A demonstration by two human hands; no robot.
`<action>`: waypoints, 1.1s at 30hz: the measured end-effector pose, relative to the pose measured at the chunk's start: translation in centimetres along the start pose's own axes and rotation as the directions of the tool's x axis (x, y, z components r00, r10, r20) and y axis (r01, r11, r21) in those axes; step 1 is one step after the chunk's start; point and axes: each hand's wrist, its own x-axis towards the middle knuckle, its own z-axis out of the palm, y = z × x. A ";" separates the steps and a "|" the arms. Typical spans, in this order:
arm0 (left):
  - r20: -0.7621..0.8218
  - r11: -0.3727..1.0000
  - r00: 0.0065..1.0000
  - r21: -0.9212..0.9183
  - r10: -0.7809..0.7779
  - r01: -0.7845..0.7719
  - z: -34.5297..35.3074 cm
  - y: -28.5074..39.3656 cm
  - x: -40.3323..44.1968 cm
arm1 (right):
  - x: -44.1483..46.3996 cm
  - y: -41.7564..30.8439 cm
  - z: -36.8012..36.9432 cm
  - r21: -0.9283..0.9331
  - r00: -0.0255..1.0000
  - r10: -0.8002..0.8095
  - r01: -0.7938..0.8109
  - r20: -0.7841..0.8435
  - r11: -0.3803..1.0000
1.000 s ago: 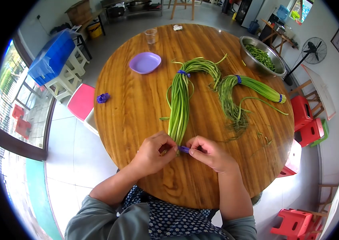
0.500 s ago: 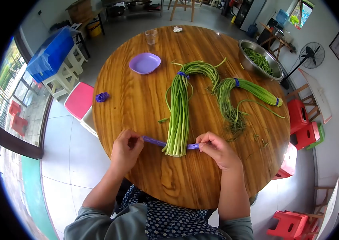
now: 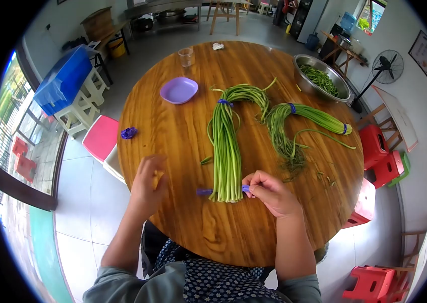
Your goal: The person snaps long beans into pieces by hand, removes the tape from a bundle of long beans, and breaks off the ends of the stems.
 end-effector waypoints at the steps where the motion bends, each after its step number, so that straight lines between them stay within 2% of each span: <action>1: 0.034 0.902 0.955 0.321 0.294 -0.289 0.4 1.5 0.9 | -0.1 0.0 0.1 -0.006 1.000 -0.001 0.001 -0.006 1.000; 3: 0.369 0.632 0.805 0.499 0.463 -0.593 2.1 2.1 3.0 | -0.1 -0.2 0.3 -0.011 1.000 0.016 -0.016 0.002 1.000; 5: 0.600 0.425 0.597 0.421 0.533 -0.802 4.0 4.2 5.5 | 0.0 0.0 0.2 -0.027 1.000 0.013 -0.013 0.004 1.000; 6: 0.592 0.416 0.597 0.429 0.541 -0.802 4.8 4.2 6.4 | 0.0 0.2 0.1 -0.031 1.000 0.012 -0.012 -0.001 0.999; 8: 0.714 0.171 0.302 0.252 0.631 -0.952 6.8 3.5 8.3 | 0.1 0.4 -0.4 -0.028 1.000 -0.016 0.016 0.024 0.999; 9: 0.711 0.161 0.297 0.254 0.638 -0.954 7.3 3.5 9.1 | 0.1 0.5 -0.6 -0.014 0.999 -0.028 0.028 0.043 0.999; 11: 0.787 0.170 0.130 0.033 0.603 -0.985 8.2 3.8 10.3 | 0.0 0.3 -0.5 -0.011 0.999 -0.034 0.035 0.036 0.999; 14: 0.828 0.230 0.062 -0.082 0.557 -0.970 10.0 3.1 11.7 | 0.0 0.0 -0.2 0.068 1.000 -0.025 0.025 -0.001 0.997; 18: 0.770 0.247 0.049 -0.143 0.637 -0.958 9.8 3.0 12.3 | -0.3 -0.7 -0.7 0.246 0.993 -0.115 0.114 -0.008 0.963; 20: 0.763 0.449 0.177 -0.162 0.622 -0.879 8.2 4.2 12.1 | -0.4 -1.0 -0.9 0.319 0.987 -0.157 0.158 -0.027 0.935; 21: 0.762 0.446 0.173 -0.165 0.624 -0.879 7.6 4.4 12.0 | -0.5 -1.2 -1.1 0.371 0.981 -0.191 0.189 -0.033 0.909; 22: 0.712 0.466 0.231 -0.151 0.663 -0.872 7.0 4.4 11.8 | -0.6 -1.4 -1.3 0.421 0.974 -0.222 0.218 -0.039 0.881; 23: 0.657 0.487 0.289 -0.137 0.696 -0.863 6.5 4.5 11.6 | -0.7 -1.5 -1.5 0.418 0.974 -0.224 0.219 -0.038 0.882; 24: 0.655 0.484 0.290 -0.133 0.697 -0.865 6.1 4.7 11.5 | -0.6 -1.6 -1.6 0.417 0.965 -0.260 0.249 -0.030 0.874; 26: 0.538 0.501 0.348 -0.164 0.767 -0.850 5.2 4.8 11.1 | -0.5 -1.7 -1.4 0.418 0.955 -0.297 0.276 -0.015 0.865; 33: 0.362 0.530 0.442 -0.193 0.821 -0.826 3.5 4.9 9.2 | -1.0 -2.3 -2.0 0.487 0.947 -0.311 0.310 -0.081 0.816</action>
